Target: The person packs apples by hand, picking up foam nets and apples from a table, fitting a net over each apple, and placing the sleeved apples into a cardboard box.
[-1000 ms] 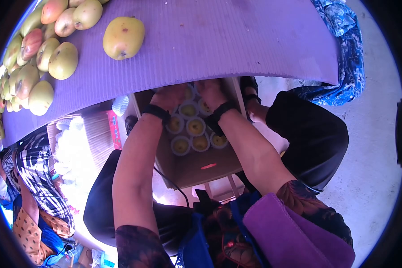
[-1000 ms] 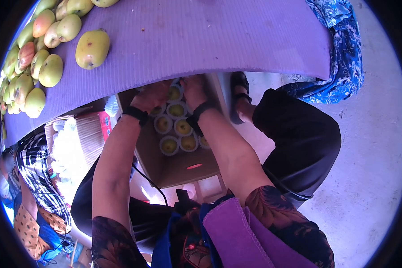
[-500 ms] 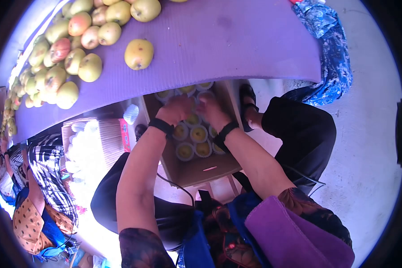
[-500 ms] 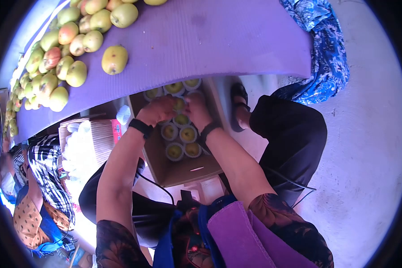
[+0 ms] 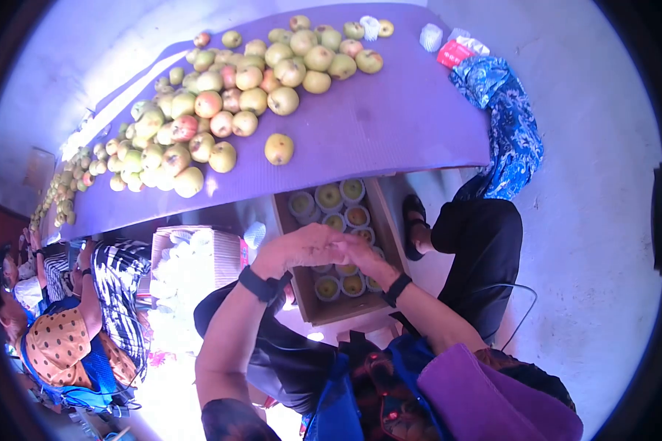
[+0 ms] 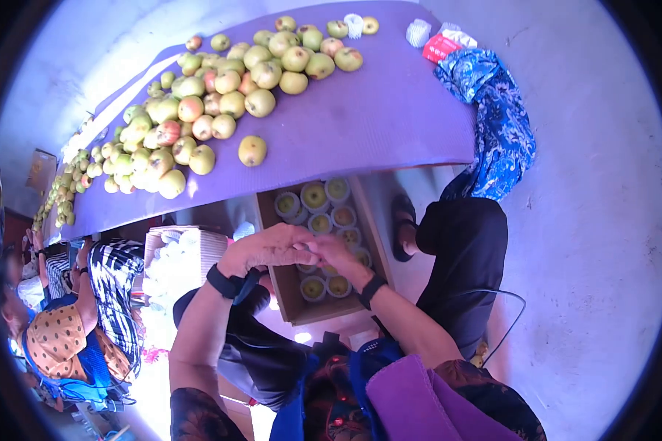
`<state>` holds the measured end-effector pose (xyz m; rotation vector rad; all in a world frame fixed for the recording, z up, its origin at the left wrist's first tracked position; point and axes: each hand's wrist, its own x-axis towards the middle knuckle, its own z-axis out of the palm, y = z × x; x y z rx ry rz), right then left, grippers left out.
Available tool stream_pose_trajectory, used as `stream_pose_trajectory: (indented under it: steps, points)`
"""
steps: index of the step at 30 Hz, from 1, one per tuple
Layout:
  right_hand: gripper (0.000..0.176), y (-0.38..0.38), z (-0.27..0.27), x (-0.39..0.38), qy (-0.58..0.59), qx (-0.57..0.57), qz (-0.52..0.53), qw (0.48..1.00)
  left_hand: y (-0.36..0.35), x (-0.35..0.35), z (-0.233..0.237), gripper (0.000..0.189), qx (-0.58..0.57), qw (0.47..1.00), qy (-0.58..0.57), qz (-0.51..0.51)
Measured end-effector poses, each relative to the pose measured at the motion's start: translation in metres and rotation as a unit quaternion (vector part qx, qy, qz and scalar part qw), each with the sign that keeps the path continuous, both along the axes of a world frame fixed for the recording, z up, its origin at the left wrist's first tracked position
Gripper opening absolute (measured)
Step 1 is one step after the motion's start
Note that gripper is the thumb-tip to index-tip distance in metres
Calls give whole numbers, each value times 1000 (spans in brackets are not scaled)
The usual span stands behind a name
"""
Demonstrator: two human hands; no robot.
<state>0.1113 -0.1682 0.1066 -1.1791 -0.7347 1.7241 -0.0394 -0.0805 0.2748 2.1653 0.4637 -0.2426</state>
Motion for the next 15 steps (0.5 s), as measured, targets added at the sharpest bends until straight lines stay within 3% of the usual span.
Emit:
stream_pose_trajectory:
  steps: [2,4,7,10,12,13,15]
  points:
    - [30,-12,29,-4,-62,-7,36,997,-9,-5,37,41,-52,989,-136,38]
    - [31,-24,-4,-9,-51,-52,6,997,-6,-7,31,38,-71,990,-114,45]
    - [33,-34,-11,-12,-51,-42,74,995,-2,-6,56,35,-94,985,-138,40]
    - [33,-44,-7,-22,-159,-93,51,982,4,-9,61,35,-91,988,-111,56]
    - [32,-50,-10,-27,-315,-17,100,944,5,-16,64,35,-82,983,-139,84]
    - [32,-55,-26,-30,-318,-16,99,943,5,-19,70,35,-81,983,-142,83]
    - [34,-72,-58,-36,-449,73,166,875,4,-28,84,35,-89,978,-141,126]
